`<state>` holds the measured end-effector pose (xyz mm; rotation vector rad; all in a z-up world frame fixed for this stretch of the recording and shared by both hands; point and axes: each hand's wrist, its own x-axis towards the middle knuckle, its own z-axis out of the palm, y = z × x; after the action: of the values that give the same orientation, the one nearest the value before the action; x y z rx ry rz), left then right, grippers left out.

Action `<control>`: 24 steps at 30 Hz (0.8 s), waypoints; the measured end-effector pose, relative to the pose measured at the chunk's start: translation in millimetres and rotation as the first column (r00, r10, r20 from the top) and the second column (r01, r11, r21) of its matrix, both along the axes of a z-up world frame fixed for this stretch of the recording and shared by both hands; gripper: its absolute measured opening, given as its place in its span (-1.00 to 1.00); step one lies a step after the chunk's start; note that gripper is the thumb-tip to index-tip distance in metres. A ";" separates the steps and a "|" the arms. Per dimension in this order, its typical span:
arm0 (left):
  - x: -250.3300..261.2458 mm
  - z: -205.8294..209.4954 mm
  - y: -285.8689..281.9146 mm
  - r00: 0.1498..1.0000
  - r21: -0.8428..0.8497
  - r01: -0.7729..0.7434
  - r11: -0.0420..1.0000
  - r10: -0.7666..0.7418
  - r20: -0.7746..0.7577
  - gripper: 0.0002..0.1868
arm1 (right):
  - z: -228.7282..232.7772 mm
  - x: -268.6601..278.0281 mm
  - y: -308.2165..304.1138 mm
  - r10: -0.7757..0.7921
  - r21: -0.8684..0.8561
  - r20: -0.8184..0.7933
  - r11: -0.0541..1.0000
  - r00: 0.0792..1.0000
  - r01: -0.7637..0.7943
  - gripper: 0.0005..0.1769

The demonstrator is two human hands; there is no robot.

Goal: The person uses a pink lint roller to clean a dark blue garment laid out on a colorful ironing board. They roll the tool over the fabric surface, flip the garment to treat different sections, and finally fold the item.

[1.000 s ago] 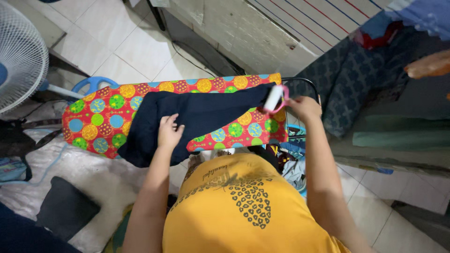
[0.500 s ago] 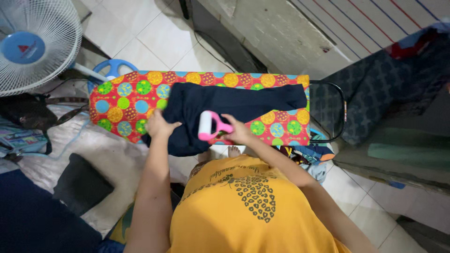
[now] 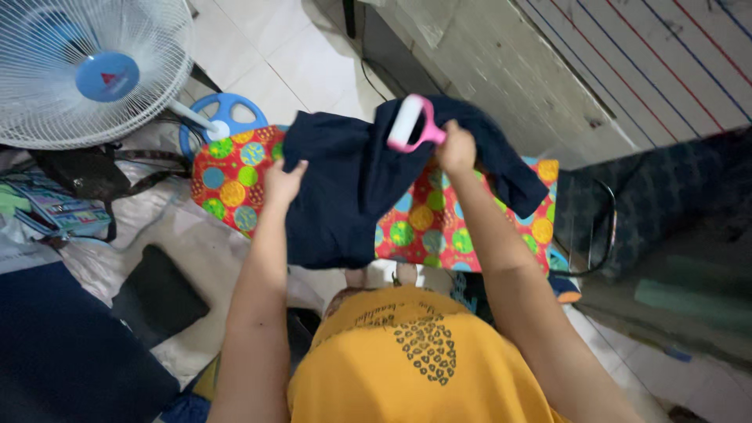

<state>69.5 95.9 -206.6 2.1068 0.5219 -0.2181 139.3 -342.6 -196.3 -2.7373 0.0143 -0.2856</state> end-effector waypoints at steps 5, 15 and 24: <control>44.4 9.6 51.5 0.926 -0.023 -0.294 0.956 0.291 0.241 -0.12 | 0.7 79.3 10.4 -0.022 0.094 0.077 0.995 0.997 0.015 -0.74; 12.9 -9.9 125.5 0.983 -0.281 -0.182 0.942 0.166 -0.081 -0.37 | -51.1 11.5 115.5 0.171 0.445 0.049 0.878 0.984 -0.175 -0.70; -84.0 -66.1 162.2 0.958 0.222 -0.226 0.949 0.258 -0.128 -0.51 | -39.1 -214.4 125.8 0.557 0.694 -0.708 0.664 0.433 0.279 -0.80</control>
<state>-14.5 258.0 -272.7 2.2100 0.9263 -0.1947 -75.1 -216.8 -235.4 -1.6756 0.1305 1.0822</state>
